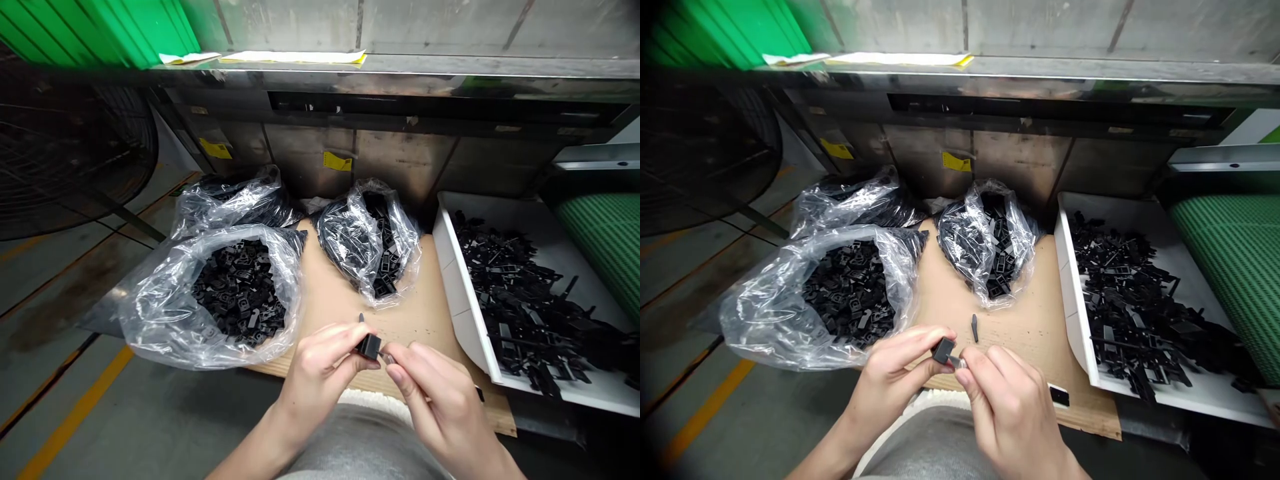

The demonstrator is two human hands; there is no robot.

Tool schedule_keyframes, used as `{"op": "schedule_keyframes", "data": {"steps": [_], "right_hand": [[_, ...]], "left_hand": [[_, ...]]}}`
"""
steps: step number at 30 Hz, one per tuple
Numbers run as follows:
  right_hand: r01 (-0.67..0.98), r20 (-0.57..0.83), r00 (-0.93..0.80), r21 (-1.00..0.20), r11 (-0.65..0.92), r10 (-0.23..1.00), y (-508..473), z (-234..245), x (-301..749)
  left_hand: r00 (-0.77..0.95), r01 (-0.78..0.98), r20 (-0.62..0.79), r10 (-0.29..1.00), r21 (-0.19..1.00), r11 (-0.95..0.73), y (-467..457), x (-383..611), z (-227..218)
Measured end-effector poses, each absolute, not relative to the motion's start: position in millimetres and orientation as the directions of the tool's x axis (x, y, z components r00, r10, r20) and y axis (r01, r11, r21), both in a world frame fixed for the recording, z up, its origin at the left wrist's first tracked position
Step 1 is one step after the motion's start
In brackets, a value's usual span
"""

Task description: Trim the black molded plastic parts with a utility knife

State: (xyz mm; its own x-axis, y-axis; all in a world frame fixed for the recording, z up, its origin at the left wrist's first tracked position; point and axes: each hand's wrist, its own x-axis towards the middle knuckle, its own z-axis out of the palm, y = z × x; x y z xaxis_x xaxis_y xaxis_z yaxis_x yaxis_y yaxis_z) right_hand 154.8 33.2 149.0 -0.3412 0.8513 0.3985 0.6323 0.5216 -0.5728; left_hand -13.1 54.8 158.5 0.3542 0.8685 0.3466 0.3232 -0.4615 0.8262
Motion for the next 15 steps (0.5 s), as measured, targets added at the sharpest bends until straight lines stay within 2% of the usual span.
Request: {"op": "schedule_keyframes", "data": {"steps": [3,6,8,10,15], "right_hand": [[0.698,0.404,-0.199,-0.582,0.418,0.893,39,142,161],[0.644,0.337,-0.081,-0.700,0.307,0.938,38,143,166],[0.499,0.224,-0.119,-0.828,0.254,0.967,33,147,164],[0.380,0.127,-0.182,-0.906,0.189,0.975,31,150,158],[0.390,0.056,-0.219,-0.910,0.140,0.974,37,150,146]], "left_hand": [[0.373,0.303,0.345,0.861,0.833,-0.464,52,-15,161],[0.370,0.295,0.344,0.863,0.838,-0.460,53,-16,160],[0.355,0.314,0.336,0.872,0.836,-0.450,54,-16,159],[0.359,0.338,0.335,0.871,0.823,-0.457,55,-16,157],[0.375,0.366,0.405,0.834,0.762,-0.535,55,-15,159]]}}
